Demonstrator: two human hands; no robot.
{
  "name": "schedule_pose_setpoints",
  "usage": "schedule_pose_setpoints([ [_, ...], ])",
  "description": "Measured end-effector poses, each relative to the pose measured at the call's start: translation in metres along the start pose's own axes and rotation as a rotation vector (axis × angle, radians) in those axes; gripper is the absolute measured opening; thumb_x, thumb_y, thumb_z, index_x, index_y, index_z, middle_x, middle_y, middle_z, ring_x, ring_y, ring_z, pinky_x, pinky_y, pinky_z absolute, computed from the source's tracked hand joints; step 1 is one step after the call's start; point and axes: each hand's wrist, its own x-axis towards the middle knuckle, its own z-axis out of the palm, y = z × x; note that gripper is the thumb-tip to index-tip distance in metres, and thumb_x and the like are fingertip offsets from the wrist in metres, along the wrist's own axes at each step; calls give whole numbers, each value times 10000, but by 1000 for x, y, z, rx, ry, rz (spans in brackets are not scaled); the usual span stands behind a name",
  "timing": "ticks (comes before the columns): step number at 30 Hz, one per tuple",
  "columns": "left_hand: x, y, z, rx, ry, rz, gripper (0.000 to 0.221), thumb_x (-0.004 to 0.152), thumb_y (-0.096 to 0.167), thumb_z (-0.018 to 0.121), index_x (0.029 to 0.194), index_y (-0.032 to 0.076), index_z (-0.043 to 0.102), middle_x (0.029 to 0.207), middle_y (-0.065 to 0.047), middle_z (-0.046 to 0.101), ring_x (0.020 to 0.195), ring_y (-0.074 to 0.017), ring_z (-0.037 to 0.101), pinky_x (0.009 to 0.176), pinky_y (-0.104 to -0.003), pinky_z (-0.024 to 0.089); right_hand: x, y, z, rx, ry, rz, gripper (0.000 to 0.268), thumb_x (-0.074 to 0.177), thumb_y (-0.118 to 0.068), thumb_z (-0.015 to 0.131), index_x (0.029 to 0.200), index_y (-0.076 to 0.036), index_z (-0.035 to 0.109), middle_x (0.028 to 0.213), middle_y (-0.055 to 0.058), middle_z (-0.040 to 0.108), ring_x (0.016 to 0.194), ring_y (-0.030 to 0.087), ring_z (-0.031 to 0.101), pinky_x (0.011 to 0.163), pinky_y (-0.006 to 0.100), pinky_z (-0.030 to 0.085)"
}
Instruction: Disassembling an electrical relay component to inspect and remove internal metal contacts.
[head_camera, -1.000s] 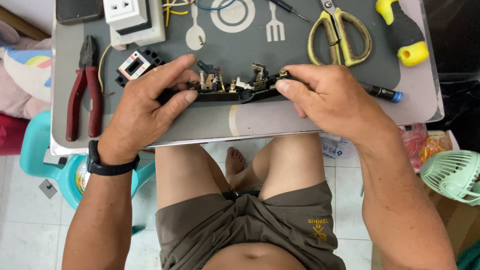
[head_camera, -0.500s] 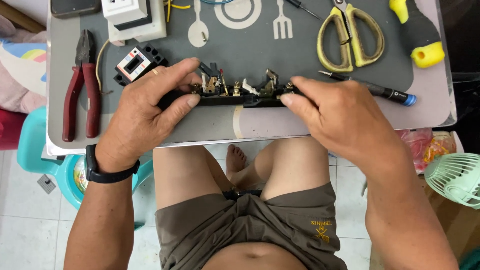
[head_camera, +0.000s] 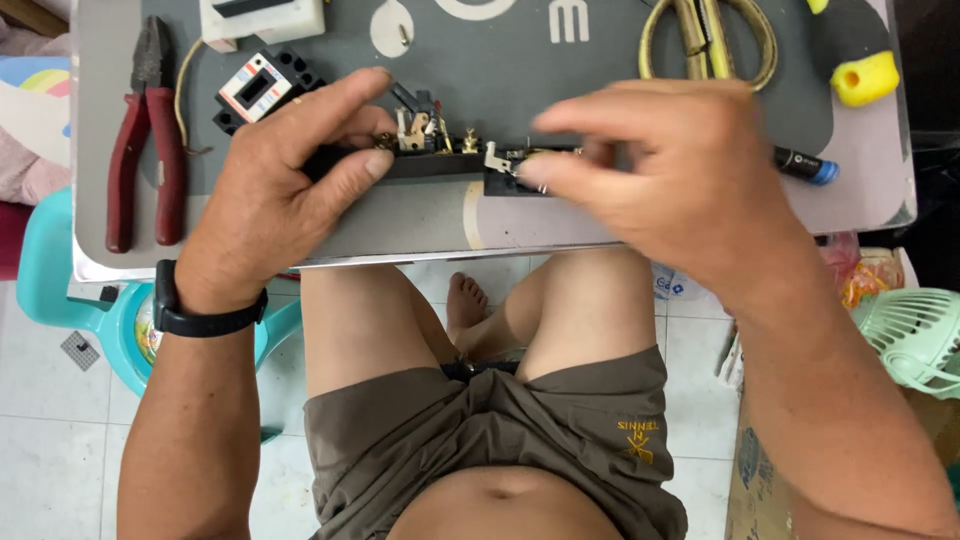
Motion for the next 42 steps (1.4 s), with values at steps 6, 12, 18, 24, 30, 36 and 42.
schedule_pose_setpoints([
  [6,-2,-4,0,7,-5,24,472,1035,-6,610,1459,36,406,1217,-169,637,1055,-232,627,1020,-352,511,9,1,-1,61,-164,244,37,879,-78,750,877,-48,772,769,5,727,687,51,588,599,236,433],
  [12,-2,-2,1,-10,-1,4,480,1023,-19,607,1457,39,410,1218,-167,633,1061,-229,623,1016,-349,507,-8,1,0,132,-102,384,123,885,-43,667,943,-50,775,780,-15,722,734,11,558,594,190,428],
  [18,-4,-6,1,5,5,43,466,1044,16,595,1465,50,397,1226,-175,634,1062,-238,631,1014,-351,516,-19,5,11,162,-12,219,72,930,58,686,924,22,748,718,56,602,661,121,513,596,261,380],
  [24,-4,-5,1,-10,0,34,464,1046,11,593,1465,43,396,1220,-170,629,1054,-229,618,1007,-338,510,-22,13,16,178,-17,392,78,922,-39,677,957,-20,745,859,30,703,785,94,608,676,237,463],
  [30,-2,-1,1,-10,-3,21,462,1033,-6,596,1455,21,409,1206,-173,631,1008,-222,609,977,-337,505,-4,-1,4,380,-67,764,177,816,-42,628,924,-39,769,652,7,665,461,54,485,487,174,392],
  [36,-2,2,1,4,-7,8,475,1022,-26,599,1455,29,410,1203,-171,636,1032,-233,618,1001,-344,510,2,-2,2,401,-82,837,216,762,-43,642,936,-44,771,597,16,634,455,58,494,458,178,405],
  [42,-2,0,1,-5,-10,1,473,1011,-18,607,1446,15,421,1193,-165,637,997,-218,616,993,-333,500,0,8,5,509,-81,832,191,803,4,623,964,-15,724,687,63,679,431,82,470,413,180,376],
])
